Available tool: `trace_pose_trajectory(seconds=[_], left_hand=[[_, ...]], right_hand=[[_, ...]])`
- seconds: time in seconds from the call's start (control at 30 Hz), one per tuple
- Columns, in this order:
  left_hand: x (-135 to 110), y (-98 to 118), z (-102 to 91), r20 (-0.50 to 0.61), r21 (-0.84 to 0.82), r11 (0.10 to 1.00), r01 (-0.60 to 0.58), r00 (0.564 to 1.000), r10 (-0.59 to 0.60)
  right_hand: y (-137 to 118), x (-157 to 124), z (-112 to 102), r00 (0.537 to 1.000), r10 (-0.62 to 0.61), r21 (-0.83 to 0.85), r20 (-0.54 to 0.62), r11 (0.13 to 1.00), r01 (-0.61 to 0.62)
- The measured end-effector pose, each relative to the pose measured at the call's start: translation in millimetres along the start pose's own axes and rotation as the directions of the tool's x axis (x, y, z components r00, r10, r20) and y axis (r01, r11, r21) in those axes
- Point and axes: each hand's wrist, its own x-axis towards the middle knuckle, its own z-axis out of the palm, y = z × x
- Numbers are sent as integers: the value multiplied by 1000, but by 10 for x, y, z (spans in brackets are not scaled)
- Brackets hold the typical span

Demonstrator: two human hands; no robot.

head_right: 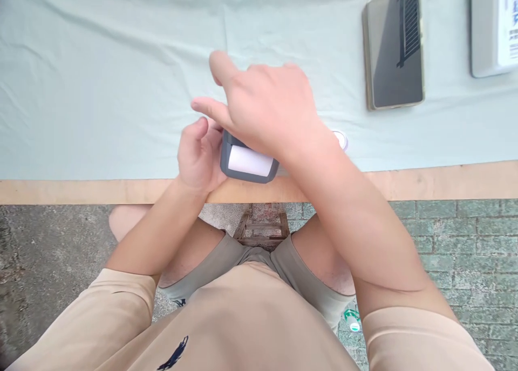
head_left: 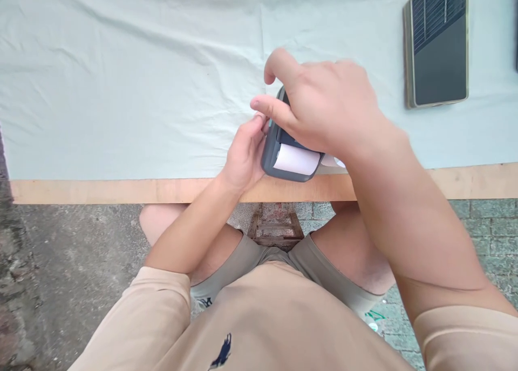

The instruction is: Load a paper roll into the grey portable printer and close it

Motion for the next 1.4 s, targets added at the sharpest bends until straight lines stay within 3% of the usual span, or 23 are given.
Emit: trace_pose_trajectory(seconds=[0.1, 0.23, 0.4, 0.53, 0.7, 0.87, 1.03, 1.1, 1.2, 1.27, 1.33, 1.4], left_hand=[[9, -26, 4, -50, -69, 998, -12, 999, 9], [30, -66, -41, -31, -125, 992, -25, 999, 21], [70, -87, -106, -51, 13, 999, -51, 997, 51], [84, -94, -143, -41, 96, 995, -32, 999, 36], [88, -103, -161, -68, 152, 988, -25, 997, 36], [94, -94, -131, -110, 155, 986, -60, 991, 78], [93, -88, -91, -146, 152, 986, -69, 985, 91], [100, -90, -92, -146, 151, 986, -70, 985, 92], [120, -95, -109, -143, 120, 989, -83, 985, 100], [132, -100, -120, -150, 105, 991, -83, 984, 98], [140, -101, -124, -162, 102, 992, -73, 983, 89], [142, -97, -121, -166, 94, 993, -67, 983, 82]], right_hand=[[-44, 1, 8, 1000, -21, -52, -12, 998, 21], [-10, -16, -37, 999, -24, -11, 25, 1000, 25], [309, -50, -183, 980, -80, 298, 182, 954, 23], [464, -45, -235, 960, -37, 257, 277, 966, -37], [407, -100, -221, 974, -24, 241, 224, 970, -31], [461, -160, -209, 986, -90, 300, 140, 953, 44], [535, -211, -183, 970, -168, 308, 175, 945, 109], [537, -243, -194, 969, -221, 283, 108, 941, 183], [557, -311, -232, 961, -252, 253, -114, 928, 274], [592, -360, -243, 937, -174, 238, -303, 938, 251], [628, -396, -232, 868, -27, 265, -496, 947, 181], [636, -414, -219, 814, 49, 316, -579, 934, 169]])
